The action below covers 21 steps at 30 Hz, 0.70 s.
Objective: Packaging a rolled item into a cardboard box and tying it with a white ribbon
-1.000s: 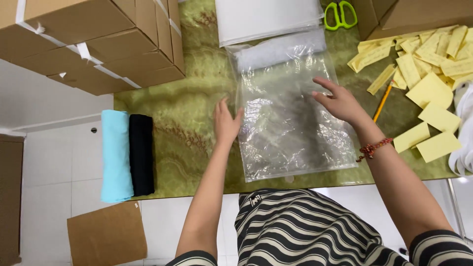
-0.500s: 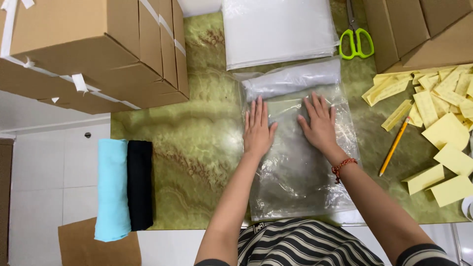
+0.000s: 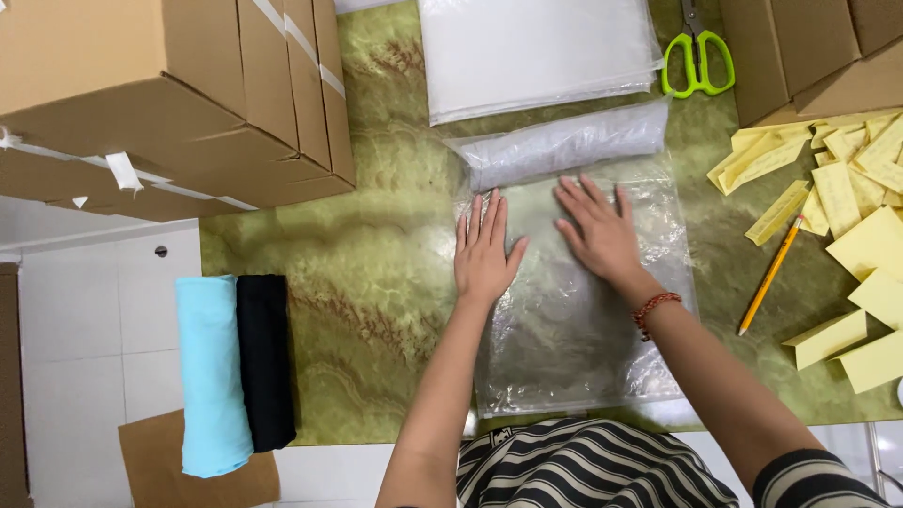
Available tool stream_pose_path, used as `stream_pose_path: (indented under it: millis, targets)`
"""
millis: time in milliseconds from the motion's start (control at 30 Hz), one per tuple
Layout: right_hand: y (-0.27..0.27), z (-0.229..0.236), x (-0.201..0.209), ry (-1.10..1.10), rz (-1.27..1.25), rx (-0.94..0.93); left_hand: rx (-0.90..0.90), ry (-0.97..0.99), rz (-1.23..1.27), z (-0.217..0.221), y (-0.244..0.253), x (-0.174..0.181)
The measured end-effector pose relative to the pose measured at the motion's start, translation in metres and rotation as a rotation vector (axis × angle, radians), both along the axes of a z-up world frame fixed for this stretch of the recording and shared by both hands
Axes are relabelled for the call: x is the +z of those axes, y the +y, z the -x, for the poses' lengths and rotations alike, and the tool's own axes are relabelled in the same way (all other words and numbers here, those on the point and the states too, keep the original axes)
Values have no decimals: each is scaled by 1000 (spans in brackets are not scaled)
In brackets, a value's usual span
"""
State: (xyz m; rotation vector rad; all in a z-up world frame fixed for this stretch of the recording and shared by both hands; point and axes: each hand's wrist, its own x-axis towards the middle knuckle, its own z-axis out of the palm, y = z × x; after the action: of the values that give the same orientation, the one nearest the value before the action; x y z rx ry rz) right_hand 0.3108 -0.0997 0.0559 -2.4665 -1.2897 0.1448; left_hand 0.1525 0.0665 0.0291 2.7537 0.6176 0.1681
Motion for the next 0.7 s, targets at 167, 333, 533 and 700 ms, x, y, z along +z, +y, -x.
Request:
stream_pose_path:
  millis: [167, 333, 533, 700]
  targets:
    - [-56, -38, 5, -3, 58, -241, 19, 7, 25, 2, -3, 8]
    - [-51, -17, 5, -80, 14, -412, 33, 56, 24, 0, -7, 7]
    - [-15, 92, 3, 43, 161, -95, 58, 12, 18, 14, -35, 1]
    - [-53, 95, 2, 8, 147, -98, 26, -56, -39, 56, -48, -2]
